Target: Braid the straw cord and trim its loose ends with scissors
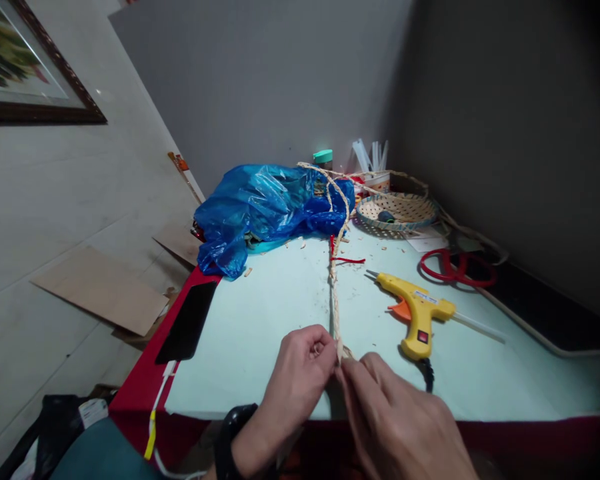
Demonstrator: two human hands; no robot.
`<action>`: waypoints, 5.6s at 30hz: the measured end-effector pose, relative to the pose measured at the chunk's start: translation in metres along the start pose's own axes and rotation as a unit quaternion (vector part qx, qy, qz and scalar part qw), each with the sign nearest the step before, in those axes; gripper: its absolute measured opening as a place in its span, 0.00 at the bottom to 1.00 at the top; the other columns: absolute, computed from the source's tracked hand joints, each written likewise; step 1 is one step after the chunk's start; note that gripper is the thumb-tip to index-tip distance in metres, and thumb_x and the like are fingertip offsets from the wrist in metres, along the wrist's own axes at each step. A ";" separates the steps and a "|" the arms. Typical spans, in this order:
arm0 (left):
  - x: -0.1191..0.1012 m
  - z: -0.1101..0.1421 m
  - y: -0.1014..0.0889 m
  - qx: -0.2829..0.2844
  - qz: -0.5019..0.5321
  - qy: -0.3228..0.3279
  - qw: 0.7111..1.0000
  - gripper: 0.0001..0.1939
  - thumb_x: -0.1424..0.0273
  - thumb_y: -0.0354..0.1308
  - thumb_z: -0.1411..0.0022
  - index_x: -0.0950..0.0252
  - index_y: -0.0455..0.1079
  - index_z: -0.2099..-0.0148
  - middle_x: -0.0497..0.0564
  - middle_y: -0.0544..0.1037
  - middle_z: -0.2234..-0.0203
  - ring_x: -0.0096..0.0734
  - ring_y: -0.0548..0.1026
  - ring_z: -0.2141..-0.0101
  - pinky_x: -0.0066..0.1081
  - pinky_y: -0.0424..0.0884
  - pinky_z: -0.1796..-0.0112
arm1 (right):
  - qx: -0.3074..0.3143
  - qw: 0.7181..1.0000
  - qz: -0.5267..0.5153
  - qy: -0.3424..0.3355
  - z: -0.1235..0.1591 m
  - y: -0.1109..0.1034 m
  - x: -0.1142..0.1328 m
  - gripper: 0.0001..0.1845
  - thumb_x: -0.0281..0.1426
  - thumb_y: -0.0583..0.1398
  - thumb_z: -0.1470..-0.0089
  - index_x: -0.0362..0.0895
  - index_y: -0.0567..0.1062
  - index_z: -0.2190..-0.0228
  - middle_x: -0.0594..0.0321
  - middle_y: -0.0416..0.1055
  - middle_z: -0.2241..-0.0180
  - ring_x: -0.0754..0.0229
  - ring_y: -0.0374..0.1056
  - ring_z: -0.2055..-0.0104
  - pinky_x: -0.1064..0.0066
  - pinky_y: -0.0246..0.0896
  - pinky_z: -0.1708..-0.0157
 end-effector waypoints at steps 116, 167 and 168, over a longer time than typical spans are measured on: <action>0.004 0.030 -0.007 -0.137 -0.186 0.126 0.965 0.06 0.66 0.52 0.35 0.60 0.68 0.59 0.46 0.74 0.80 0.30 0.69 0.80 0.26 0.60 0.74 | 0.061 0.891 -0.397 0.212 -0.021 0.018 -0.023 0.17 0.37 0.51 0.36 0.46 0.74 0.71 0.64 0.73 0.72 0.58 0.66 0.68 0.67 0.57 0.65; -0.104 -0.192 -0.050 0.037 -0.192 0.156 0.968 0.06 0.72 0.59 0.44 0.70 0.76 0.67 0.48 0.76 0.79 0.23 0.69 0.82 0.25 0.64 0.77 | 0.175 0.968 -0.180 0.013 -0.103 0.024 -0.102 0.10 0.19 0.50 0.52 0.46 0.63 0.76 0.66 0.69 0.79 0.61 0.66 0.76 0.71 0.47 0.76; -0.098 -0.194 -0.047 0.058 -0.200 0.151 0.966 0.07 0.72 0.59 0.44 0.70 0.76 0.65 0.47 0.75 0.79 0.24 0.69 0.82 0.25 0.64 0.76 | 0.179 0.969 -0.168 0.004 -0.103 0.027 -0.102 0.10 0.18 0.51 0.57 0.46 0.63 0.77 0.66 0.70 0.78 0.60 0.67 0.76 0.70 0.46 0.75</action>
Point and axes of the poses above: each hand's wrist, its own z-axis away from the middle knuckle, its own y-axis out of the palm, x = y × z, the point moved 3 cm from there along -z, towards the middle knuckle
